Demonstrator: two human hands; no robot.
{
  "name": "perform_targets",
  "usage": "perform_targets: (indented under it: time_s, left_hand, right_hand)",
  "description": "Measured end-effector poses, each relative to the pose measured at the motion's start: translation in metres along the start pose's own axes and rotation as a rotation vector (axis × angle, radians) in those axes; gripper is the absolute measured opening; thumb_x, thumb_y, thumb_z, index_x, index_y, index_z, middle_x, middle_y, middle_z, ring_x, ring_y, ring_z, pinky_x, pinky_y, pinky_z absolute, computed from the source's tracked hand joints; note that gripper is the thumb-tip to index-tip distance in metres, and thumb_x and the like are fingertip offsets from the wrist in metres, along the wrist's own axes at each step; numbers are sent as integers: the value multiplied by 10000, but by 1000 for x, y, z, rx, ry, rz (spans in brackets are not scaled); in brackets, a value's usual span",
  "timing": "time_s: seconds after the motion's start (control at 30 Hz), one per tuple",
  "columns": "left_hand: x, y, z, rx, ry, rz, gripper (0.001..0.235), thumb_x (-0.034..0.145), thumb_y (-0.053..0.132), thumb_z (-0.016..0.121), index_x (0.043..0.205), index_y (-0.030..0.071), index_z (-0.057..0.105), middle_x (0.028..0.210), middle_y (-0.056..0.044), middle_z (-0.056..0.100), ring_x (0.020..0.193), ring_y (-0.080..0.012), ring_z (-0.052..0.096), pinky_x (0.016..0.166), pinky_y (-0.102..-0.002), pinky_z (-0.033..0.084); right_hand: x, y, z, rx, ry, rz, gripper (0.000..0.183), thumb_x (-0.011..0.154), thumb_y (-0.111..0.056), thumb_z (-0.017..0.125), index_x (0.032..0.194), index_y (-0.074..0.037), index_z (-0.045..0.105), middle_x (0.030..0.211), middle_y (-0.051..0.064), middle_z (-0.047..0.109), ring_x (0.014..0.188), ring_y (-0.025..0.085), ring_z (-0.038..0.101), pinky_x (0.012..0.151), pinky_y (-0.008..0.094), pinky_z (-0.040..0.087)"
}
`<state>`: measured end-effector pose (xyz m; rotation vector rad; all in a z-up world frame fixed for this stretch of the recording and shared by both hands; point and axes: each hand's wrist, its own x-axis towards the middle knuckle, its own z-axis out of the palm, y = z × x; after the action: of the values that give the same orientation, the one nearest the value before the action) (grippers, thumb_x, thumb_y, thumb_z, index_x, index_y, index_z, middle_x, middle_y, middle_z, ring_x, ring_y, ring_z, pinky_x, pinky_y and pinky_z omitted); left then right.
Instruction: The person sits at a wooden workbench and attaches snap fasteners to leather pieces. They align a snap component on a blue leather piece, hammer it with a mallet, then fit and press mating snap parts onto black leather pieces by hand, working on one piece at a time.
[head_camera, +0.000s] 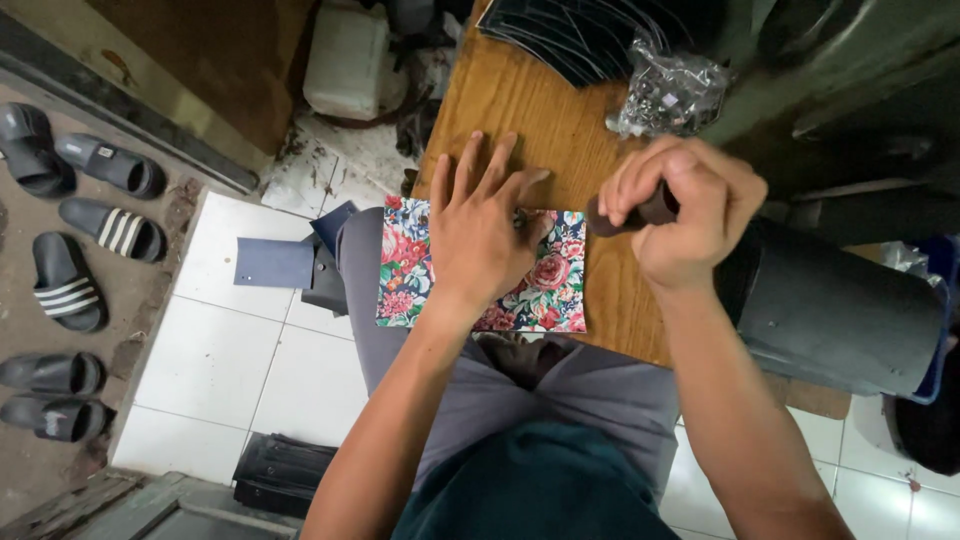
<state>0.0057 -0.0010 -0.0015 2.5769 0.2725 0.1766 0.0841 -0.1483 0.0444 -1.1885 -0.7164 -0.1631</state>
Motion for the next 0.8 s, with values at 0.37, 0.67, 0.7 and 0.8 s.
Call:
perform_targets:
  time_s: [0.37,0.67,0.7,0.8]
  left_hand:
    - [-3,1,0,29,22,33,465,878,467,736,1311,320,653,1576,-31,481,1541,-331,265,1254,-578,97]
    - [-6,-5,-2,-132,145,101,338,1005,235,564,1331,242,653,1529,-78,535,1508,-350,353,1244,-598,147]
    - [-4,-6,-4,-270,179,81,332,1034,192,526,1339,202,656,1480,-110,582,1490,-359,388,1236,-594,170]
    - [-17,4,-29,-561,284,156,342,1076,134,447,1368,54,607,1458,-255,554,1458,-491,390,1220,-625,260]
  right_hand:
    - [-27,39,-12,-132,-79,72,421,989,-76,509,585,40,530,466,165,483,397,244,549,421,329,414]
    - [-49,0,-40,-522,126,23,423,1063,-38,493,649,-14,579,524,113,570,511,223,591,574,317,456]
    - [-52,-1,-45,-601,182,32,408,1076,-45,487,682,-14,588,546,112,589,537,211,598,588,316,456]
    - [-55,-7,-40,-772,283,14,420,1123,-72,490,721,-29,602,616,121,643,622,241,659,681,345,515]
